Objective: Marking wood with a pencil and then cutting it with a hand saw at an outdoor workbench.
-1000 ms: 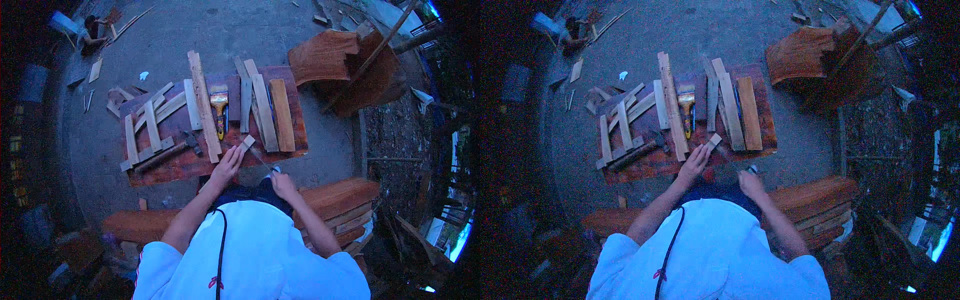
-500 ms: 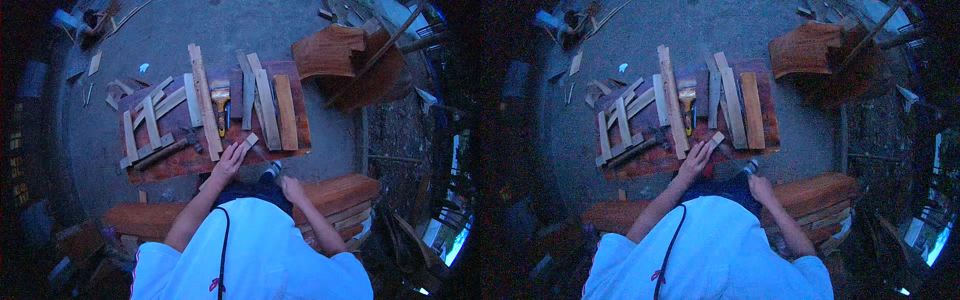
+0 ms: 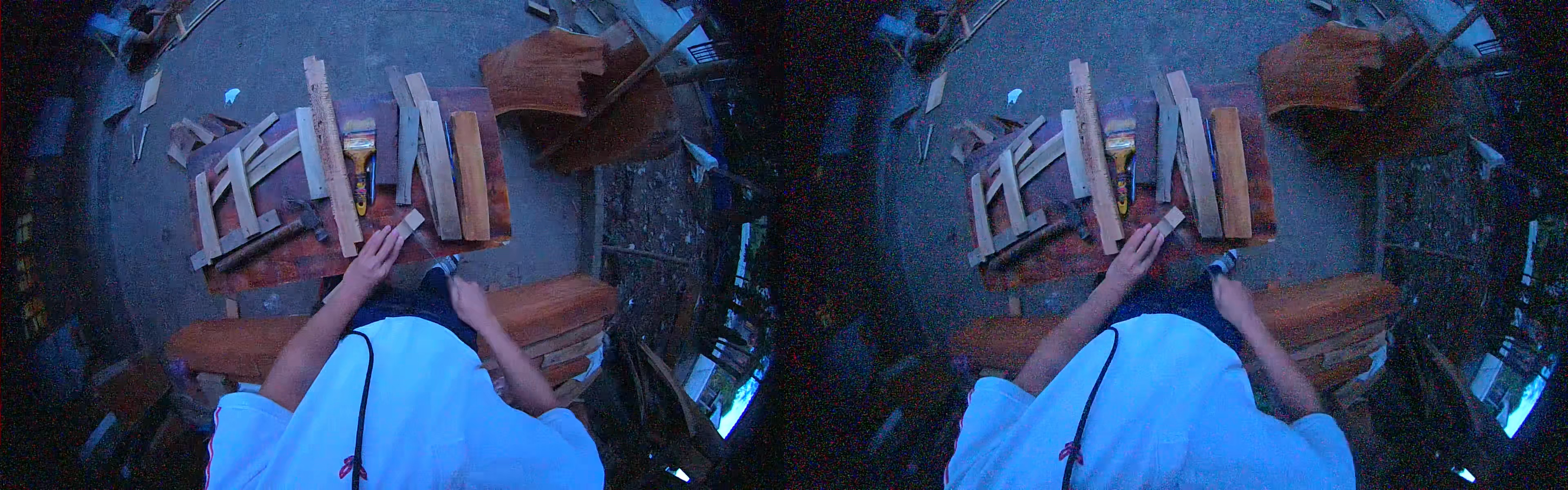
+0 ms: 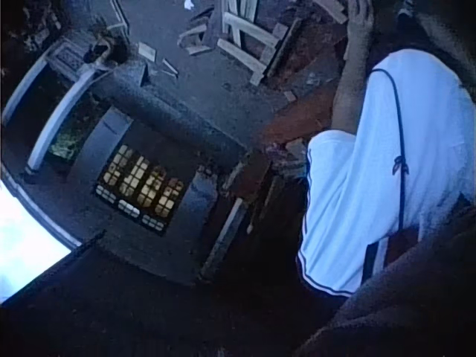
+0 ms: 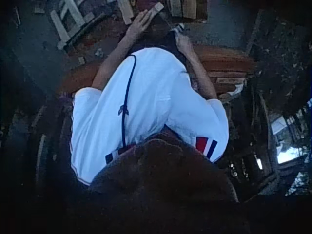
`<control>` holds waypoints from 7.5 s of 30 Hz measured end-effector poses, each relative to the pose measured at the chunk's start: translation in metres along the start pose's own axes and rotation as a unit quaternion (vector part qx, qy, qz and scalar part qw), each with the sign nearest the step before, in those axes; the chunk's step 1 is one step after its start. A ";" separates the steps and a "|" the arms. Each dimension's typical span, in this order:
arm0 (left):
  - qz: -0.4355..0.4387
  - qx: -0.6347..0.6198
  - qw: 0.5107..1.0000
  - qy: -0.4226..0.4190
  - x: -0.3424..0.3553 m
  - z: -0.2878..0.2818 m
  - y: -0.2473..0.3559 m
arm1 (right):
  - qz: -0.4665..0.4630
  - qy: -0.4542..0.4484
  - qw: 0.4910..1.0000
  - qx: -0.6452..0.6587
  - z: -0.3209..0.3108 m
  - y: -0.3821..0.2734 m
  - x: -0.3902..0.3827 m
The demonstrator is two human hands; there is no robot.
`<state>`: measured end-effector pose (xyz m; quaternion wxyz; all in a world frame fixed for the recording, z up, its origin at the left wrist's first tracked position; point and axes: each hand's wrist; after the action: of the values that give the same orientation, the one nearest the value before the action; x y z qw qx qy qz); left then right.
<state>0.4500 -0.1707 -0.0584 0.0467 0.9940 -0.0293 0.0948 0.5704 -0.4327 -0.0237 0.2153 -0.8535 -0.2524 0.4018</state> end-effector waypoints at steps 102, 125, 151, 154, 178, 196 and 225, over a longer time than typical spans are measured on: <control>0.100 0.021 0.995 -0.005 -0.002 -0.004 -0.023 | -0.020 -0.053 0.998 -0.015 0.015 0.030 0.004; 0.044 0.018 0.999 -0.023 0.005 -0.005 -0.020 | 0.021 -0.038 0.999 -0.014 0.014 -0.002 0.023; 0.036 0.023 0.999 -0.021 -0.004 0.000 -0.016 | 0.032 -0.002 0.999 0.039 0.006 0.019 -0.013; 0.026 0.027 0.998 -0.045 -0.002 -0.002 -0.018 | -0.020 0.013 0.999 0.035 0.021 -0.009 0.019; 0.012 -0.002 0.999 -0.043 0.002 -0.006 -0.017 | 0.010 0.025 0.999 0.016 0.012 0.024 -0.002; 0.040 0.052 0.998 -0.013 0.000 0.007 -0.017 | 0.012 0.054 0.998 0.010 0.031 0.039 -0.011; -0.110 -0.174 0.979 -0.001 -0.012 -0.036 0.003 | 0.000 0.079 0.994 0.070 0.013 0.003 -0.041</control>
<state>0.4316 -0.1693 -0.0248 0.2288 0.9680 0.0639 0.0814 0.5381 -0.4578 -0.0097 0.2940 -0.8653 -0.2061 0.3498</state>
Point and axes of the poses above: each hand's wrist, its own x-axis towards the middle knuckle, its own z-axis out of the palm, y = z × x, and after that the axes turned 6 degrees about x, right-handed
